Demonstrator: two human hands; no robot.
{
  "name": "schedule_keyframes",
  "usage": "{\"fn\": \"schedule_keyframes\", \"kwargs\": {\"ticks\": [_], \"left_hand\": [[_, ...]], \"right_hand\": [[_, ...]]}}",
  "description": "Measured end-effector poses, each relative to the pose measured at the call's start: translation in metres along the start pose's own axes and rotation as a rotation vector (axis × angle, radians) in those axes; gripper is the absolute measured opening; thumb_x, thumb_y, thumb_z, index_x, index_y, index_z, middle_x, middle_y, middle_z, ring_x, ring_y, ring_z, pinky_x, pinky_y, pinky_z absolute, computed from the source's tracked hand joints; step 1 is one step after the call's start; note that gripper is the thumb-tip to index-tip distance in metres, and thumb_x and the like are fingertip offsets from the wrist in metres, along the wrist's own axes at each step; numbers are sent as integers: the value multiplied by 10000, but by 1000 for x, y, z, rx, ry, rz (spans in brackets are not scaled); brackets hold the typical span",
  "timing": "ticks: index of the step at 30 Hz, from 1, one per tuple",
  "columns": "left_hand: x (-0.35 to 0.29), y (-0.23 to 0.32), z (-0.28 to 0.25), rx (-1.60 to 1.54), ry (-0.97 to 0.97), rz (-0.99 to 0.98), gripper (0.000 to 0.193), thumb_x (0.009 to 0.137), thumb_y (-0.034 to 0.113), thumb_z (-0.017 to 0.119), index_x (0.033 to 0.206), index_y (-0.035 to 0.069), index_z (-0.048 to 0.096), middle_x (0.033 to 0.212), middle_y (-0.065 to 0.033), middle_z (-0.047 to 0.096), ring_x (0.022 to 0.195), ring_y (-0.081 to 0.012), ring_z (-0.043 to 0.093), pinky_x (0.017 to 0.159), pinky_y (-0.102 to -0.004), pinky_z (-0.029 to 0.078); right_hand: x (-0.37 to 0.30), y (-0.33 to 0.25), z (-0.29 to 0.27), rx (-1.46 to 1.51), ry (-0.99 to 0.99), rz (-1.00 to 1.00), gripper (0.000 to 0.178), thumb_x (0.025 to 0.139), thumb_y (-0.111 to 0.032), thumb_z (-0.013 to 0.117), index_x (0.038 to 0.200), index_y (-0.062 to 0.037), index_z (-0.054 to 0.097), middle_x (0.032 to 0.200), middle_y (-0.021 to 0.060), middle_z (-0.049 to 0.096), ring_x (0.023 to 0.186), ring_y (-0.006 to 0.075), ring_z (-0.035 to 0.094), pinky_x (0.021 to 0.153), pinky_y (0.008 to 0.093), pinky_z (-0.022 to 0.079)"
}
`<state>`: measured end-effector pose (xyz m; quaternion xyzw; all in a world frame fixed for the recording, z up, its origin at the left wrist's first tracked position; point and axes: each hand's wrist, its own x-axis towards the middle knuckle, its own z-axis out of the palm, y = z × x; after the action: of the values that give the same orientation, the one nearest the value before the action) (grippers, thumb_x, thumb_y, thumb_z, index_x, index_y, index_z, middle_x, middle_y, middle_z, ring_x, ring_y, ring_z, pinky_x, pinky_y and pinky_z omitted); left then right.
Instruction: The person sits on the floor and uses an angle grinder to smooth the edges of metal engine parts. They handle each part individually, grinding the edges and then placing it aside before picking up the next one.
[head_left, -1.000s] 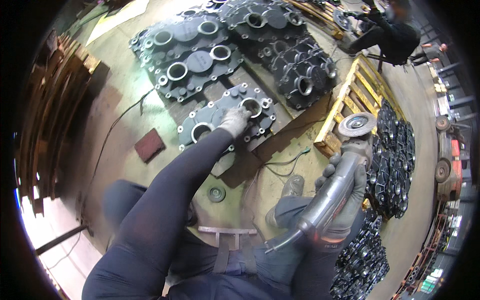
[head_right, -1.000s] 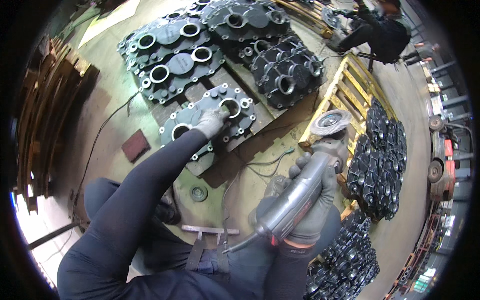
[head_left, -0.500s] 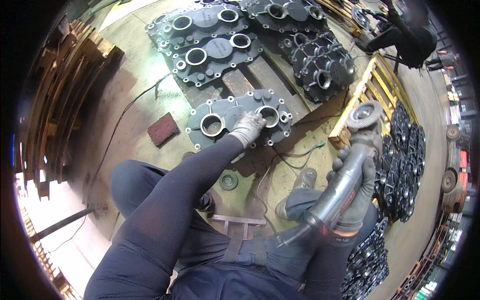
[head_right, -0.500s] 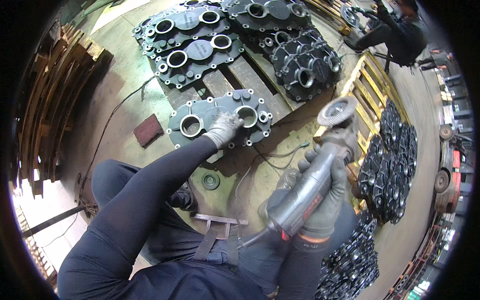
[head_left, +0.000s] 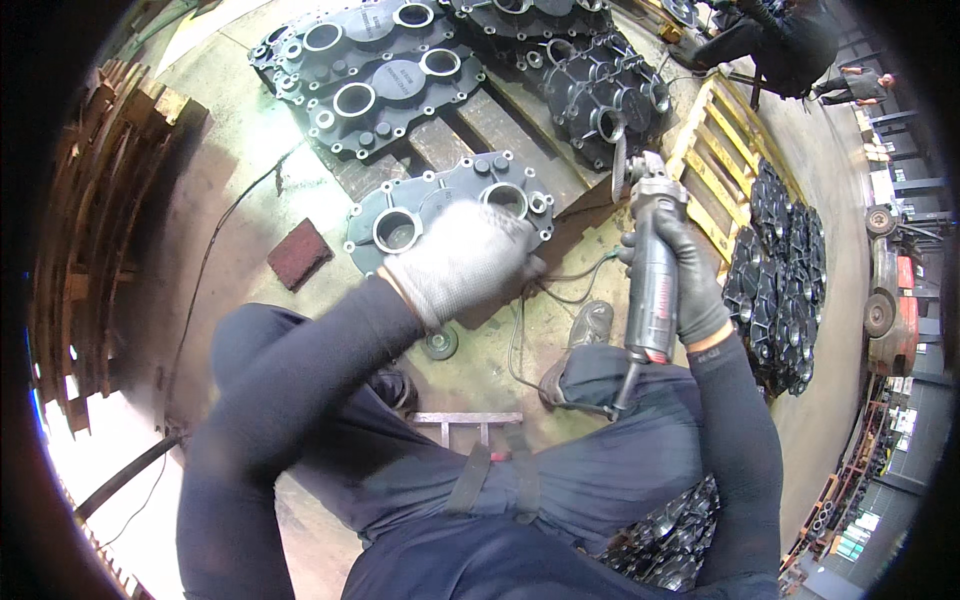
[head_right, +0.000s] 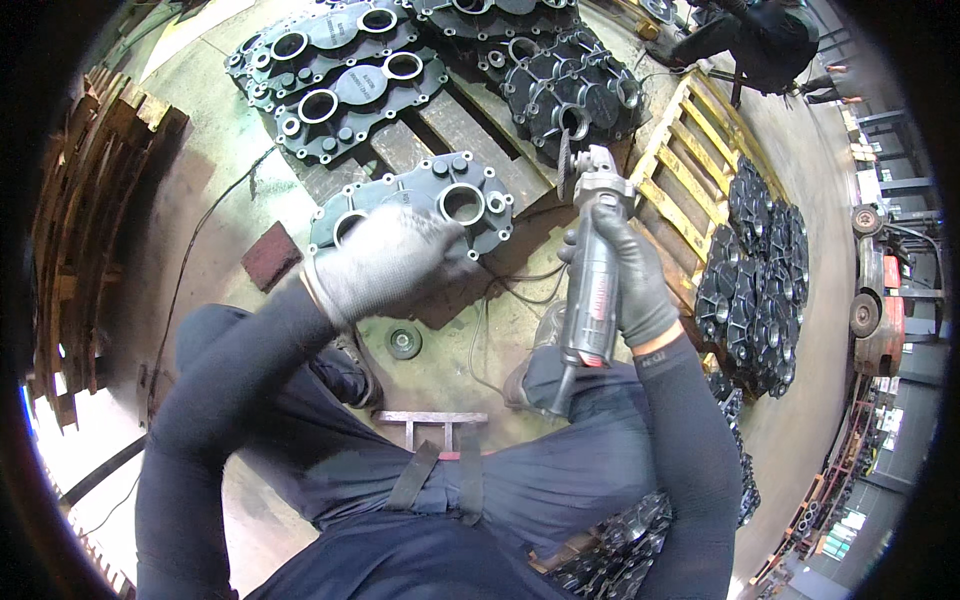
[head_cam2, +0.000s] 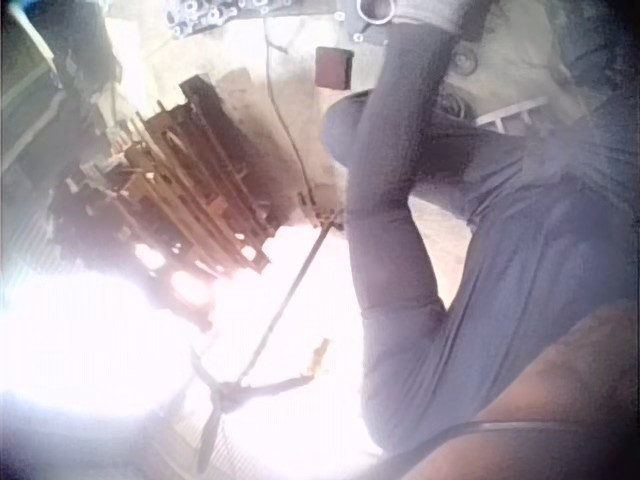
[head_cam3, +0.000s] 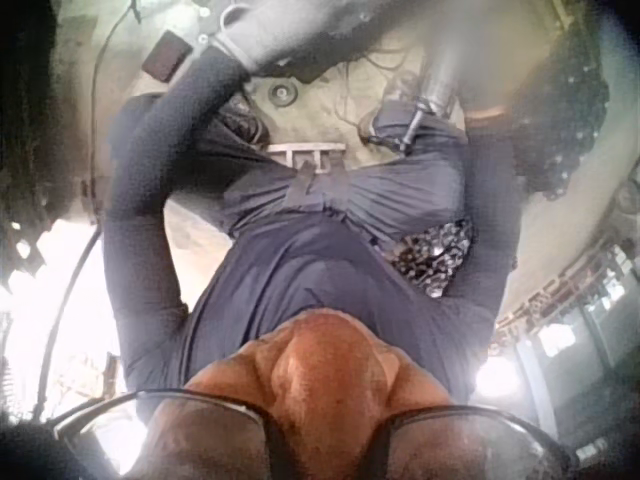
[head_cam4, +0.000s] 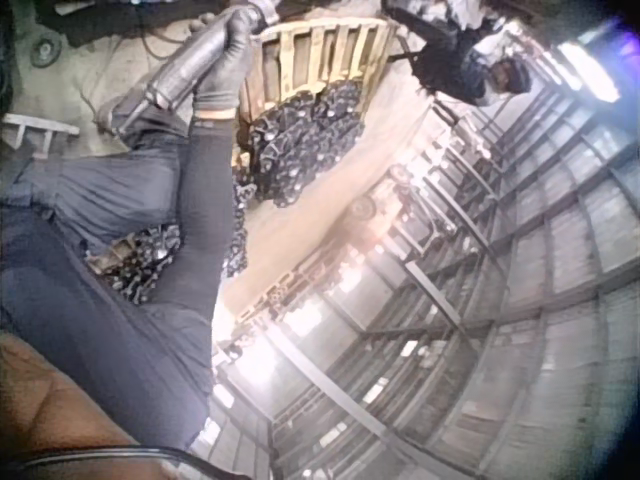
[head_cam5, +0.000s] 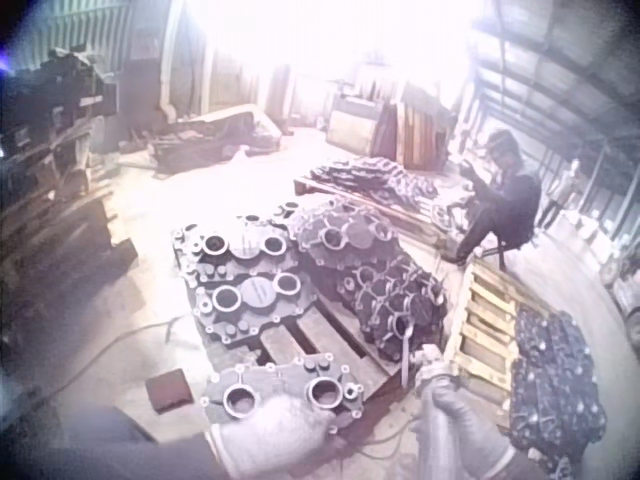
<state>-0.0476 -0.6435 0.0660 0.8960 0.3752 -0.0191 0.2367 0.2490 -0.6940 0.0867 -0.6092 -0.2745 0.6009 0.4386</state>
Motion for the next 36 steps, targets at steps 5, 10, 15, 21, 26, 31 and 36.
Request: {"fn": "schedule_keyframes", "kwargs": {"ticks": [5,10,15,21,26,31,36], "left_hand": [[17,67,42,-1044,-141,-33,889,979,659,760,1472,-56,572,1389,-226,702,1227,-313,724,1072,-418,572],[29,87,66,-1633,-92,-80,672,967,450,841,1379,-12,579,1229,-108,679,1102,-171,684,987,-348,581],[50,93,95,-1566,28,-121,582,943,388,832,1295,-8,592,1071,-77,680,980,-152,673,901,-341,581],[65,105,90,-1524,79,-175,479,965,397,797,1190,3,645,988,-74,683,910,-150,666,847,-349,579],[77,112,84,-1532,55,-165,458,985,405,780,1171,9,644,978,-60,674,902,-139,663,831,-337,577],[79,108,89,-1594,-6,-77,475,1015,451,773,1192,32,635,959,-23,681,863,-126,653,794,-340,583],[53,101,64,-522,12,126,486,1071,485,656,1107,1,682,860,-196,751,856,-352,783,784,-468,625]], "right_hand": [[23,19,4,-44,-43,-18,533,1029,-434,761,1265,27,634,1082,145,746,884,209,785,719,312,653],[26,21,35,-170,-61,-120,555,1020,-412,757,1318,36,622,1083,127,747,933,204,776,821,343,645],[51,13,23,-68,-199,11,567,976,-349,812,1333,46,619,1125,167,759,953,269,814,755,358,672],[74,24,4,-173,-68,53,643,987,-484,779,1274,77,656,1022,175,771,875,270,817,732,373,673],[95,19,-7,-89,-84,181,777,985,-613,768,1329,69,626,975,189,765,799,298,813,715,403,691],[83,18,-7,-35,-280,127,642,992,-455,826,1330,55,635,1082,160,771,958,281,810,818,392,690],[101,0,-18,-670,-304,10,494,904,-196,888,1267,47,657,1008,126,749,769,186,751,710,322,645]]}}
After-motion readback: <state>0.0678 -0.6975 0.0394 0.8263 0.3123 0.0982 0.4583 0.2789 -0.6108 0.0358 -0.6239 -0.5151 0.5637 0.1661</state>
